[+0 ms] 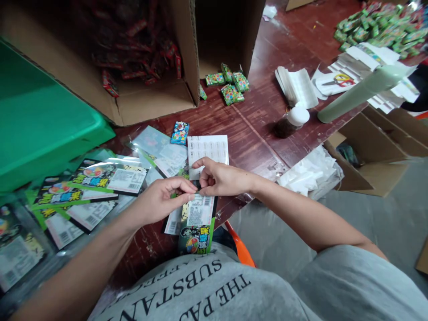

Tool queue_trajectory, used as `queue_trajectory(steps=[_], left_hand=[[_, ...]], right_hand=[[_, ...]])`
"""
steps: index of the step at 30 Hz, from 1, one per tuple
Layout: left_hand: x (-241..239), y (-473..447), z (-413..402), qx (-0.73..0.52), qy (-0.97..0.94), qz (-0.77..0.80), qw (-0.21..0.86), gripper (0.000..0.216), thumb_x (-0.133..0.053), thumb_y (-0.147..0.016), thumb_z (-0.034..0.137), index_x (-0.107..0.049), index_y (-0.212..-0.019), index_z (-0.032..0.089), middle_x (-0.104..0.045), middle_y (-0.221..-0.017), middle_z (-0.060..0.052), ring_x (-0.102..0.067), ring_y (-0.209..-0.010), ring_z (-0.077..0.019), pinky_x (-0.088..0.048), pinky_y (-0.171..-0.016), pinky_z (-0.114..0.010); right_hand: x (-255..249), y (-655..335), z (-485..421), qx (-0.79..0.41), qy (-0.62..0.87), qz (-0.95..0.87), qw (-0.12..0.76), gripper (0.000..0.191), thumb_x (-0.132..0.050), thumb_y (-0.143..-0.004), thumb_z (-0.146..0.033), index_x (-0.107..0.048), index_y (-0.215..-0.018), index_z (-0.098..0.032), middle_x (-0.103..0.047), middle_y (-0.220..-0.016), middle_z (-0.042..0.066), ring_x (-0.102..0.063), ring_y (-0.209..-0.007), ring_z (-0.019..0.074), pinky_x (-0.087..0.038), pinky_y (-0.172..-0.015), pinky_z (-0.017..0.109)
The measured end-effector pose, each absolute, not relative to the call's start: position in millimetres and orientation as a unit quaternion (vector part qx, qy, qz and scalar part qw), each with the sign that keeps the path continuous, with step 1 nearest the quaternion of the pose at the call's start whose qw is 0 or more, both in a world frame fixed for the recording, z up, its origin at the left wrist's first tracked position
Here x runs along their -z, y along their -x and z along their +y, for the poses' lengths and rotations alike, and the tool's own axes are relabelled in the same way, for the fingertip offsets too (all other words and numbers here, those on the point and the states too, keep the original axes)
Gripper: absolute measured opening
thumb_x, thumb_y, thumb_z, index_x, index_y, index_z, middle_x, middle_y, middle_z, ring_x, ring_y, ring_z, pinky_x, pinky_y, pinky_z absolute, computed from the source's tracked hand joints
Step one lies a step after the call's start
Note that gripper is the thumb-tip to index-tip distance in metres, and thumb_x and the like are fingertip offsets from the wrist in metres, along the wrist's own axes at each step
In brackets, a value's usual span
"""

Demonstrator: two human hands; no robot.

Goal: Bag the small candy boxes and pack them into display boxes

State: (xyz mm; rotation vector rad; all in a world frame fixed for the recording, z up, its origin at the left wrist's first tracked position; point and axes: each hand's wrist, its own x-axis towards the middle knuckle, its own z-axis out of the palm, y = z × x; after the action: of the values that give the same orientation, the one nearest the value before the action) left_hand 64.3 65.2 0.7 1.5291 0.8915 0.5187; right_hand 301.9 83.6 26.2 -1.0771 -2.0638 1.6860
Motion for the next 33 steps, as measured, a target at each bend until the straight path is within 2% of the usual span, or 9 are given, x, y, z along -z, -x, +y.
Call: queue_trajectory(steps=[3,5,9,13,16,20,23,28,33], left_hand=[[-2,-60,60,-0.218,-0.655,0.398,0.603,0.011,-0.067,-0.087,0.030,-0.073,-0.088,0.021,-0.075,-0.095,-0.004,-0.069,-0.089,-0.0198,-0.053,-0.080,-0.034],[-5,-56,56,-0.215,-0.654,0.407,0.601,0.012,-0.067,-0.087,0.030,-0.074,-0.087,0.020,-0.075,-0.093,-0.004,-0.068,-0.086,-0.0189,-0.052,-0.080,-0.033],[-9,-52,46,-0.218,-0.656,0.399,0.602,0.012,-0.067,-0.088,0.029,-0.072,-0.088,0.019,-0.074,-0.095,-0.005,-0.068,-0.089,-0.0173,-0.052,-0.082,-0.030],[-12,-46,41,-0.166,-0.683,0.432,0.565,0.022,-0.071,-0.086,0.041,-0.066,-0.086,0.019,-0.069,-0.081,-0.002,-0.061,-0.071,-0.0145,-0.047,-0.061,-0.025],[-17,-21,42,-0.156,-0.677,0.468,0.546,0.030,-0.077,-0.081,0.044,-0.059,-0.085,0.020,-0.062,-0.073,0.001,-0.057,-0.063,-0.0133,-0.045,-0.054,-0.023],[-25,33,28,-0.312,-0.564,0.540,0.542,0.053,-0.080,-0.080,0.040,-0.058,-0.126,0.024,-0.068,-0.103,-0.006,-0.068,-0.093,-0.0204,-0.057,-0.078,-0.028],[-19,52,-7,-0.413,-0.469,0.582,0.520,0.080,-0.081,-0.080,0.036,-0.043,-0.150,0.033,-0.060,-0.137,-0.008,-0.062,-0.120,-0.0243,-0.056,-0.094,-0.030],[11,28,-80,-0.451,-0.376,0.581,0.564,0.071,-0.081,-0.081,0.035,-0.047,-0.143,0.034,-0.060,-0.141,-0.006,-0.062,-0.120,-0.0242,-0.057,-0.097,-0.035],[17,11,-95,-0.431,-0.442,0.612,0.495,0.042,-0.080,-0.081,0.038,-0.059,-0.116,0.025,-0.068,-0.119,-0.006,-0.065,-0.112,-0.0233,-0.055,-0.097,-0.037]], right_hand=[[-29,-297,58,-0.375,0.429,-0.805,0.164,0.066,-0.072,-0.087,-0.028,-0.036,-0.142,-0.020,-0.065,-0.098,0.003,-0.059,-0.088,0.0186,-0.046,-0.081,0.036],[-31,-292,38,-0.232,0.438,-0.851,0.173,0.053,-0.065,-0.094,-0.028,-0.040,-0.141,-0.023,-0.070,-0.103,0.003,-0.058,-0.096,0.0210,-0.040,-0.089,0.041],[-26,-277,8,-0.125,0.448,-0.864,0.196,0.058,-0.053,-0.103,-0.023,-0.026,-0.153,-0.028,-0.076,-0.104,-0.001,-0.059,-0.094,0.0200,-0.034,-0.093,0.044],[-16,-266,3,-0.228,0.470,-0.832,0.188,0.080,-0.055,-0.100,-0.024,-0.002,-0.160,-0.031,-0.073,-0.118,0.000,-0.057,-0.106,0.0259,-0.035,-0.099,0.051],[-11,-269,2,-0.319,0.471,-0.776,0.273,0.085,-0.058,-0.098,-0.029,-0.002,-0.161,-0.033,-0.065,-0.130,0.005,-0.057,-0.115,0.0271,-0.040,-0.105,0.054],[-2,-277,-17,-0.370,0.535,-0.609,0.455,0.082,-0.064,-0.093,-0.039,-0.015,-0.158,-0.034,-0.050,-0.139,0.012,-0.054,-0.126,0.0280,-0.047,-0.108,0.053],[9,-263,-35,-0.452,0.545,-0.511,0.488,0.088,-0.070,-0.087,-0.043,-0.015,-0.155,-0.038,-0.046,-0.138,0.013,-0.056,-0.124,0.0289,-0.053,-0.103,0.054],[17,-217,-31,-0.499,0.499,-0.419,0.570,0.079,-0.076,-0.082,-0.041,-0.026,-0.142,-0.040,-0.049,-0.122,0.007,-0.065,-0.100,0.0207,-0.060,-0.092,0.044],[6,-210,-16,-0.543,0.458,-0.430,0.557,0.062,-0.076,-0.083,-0.034,-0.036,-0.130,-0.039,-0.050,-0.117,0.003,-0.056,-0.068,0.0090,-0.059,-0.058,0.027]])
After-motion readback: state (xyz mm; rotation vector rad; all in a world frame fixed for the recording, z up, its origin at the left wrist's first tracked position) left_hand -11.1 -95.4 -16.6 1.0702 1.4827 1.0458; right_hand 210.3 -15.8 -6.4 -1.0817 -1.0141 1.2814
